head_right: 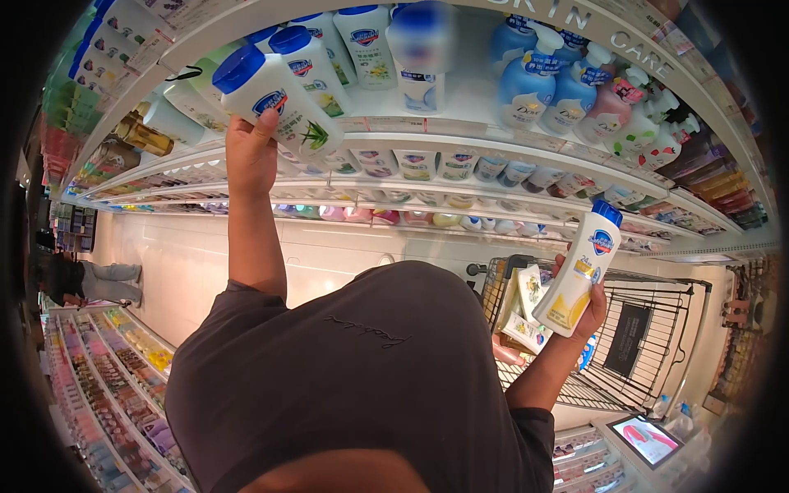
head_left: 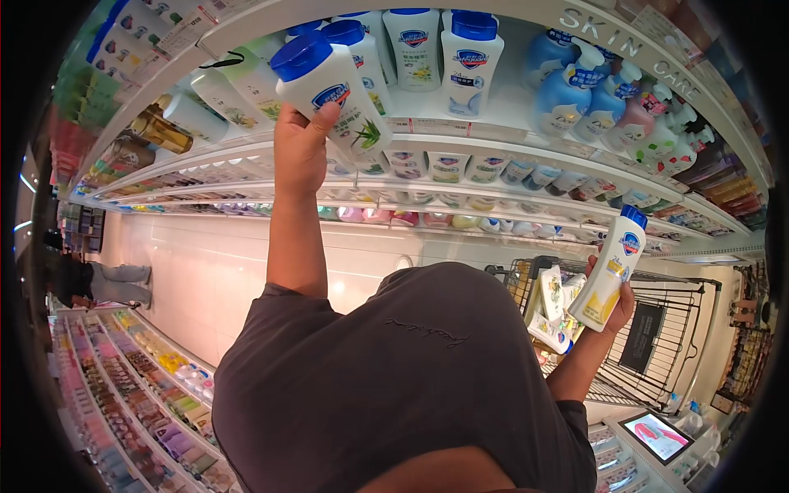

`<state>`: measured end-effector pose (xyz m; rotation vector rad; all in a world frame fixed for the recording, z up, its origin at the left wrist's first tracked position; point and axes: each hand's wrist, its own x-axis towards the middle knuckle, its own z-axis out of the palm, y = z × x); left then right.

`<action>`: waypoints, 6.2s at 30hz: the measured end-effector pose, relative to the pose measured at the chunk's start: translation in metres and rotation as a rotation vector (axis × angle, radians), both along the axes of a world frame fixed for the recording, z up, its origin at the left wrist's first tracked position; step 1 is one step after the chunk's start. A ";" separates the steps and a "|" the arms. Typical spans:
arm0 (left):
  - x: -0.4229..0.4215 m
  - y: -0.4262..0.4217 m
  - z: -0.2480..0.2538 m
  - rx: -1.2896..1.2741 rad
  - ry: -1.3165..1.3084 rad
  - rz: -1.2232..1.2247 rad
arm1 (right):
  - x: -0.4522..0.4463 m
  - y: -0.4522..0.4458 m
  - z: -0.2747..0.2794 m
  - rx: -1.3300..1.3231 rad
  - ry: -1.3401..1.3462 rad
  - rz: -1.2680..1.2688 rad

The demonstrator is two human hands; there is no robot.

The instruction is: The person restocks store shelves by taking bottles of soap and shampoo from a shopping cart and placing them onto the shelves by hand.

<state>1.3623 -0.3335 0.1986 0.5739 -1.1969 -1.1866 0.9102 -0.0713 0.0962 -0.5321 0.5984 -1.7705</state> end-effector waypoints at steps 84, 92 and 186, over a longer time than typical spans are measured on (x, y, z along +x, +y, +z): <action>-0.013 -0.071 0.058 -0.552 -1.439 0.777 | 0.017 -0.007 -0.015 0.148 0.059 -0.111; -0.021 -0.076 0.056 -0.460 -1.434 0.817 | 0.017 0.001 -0.019 0.145 0.047 -0.103; -0.214 -0.080 0.082 -0.706 -1.555 0.135 | -0.022 0.210 -0.277 1.634 1.053 -0.375</action>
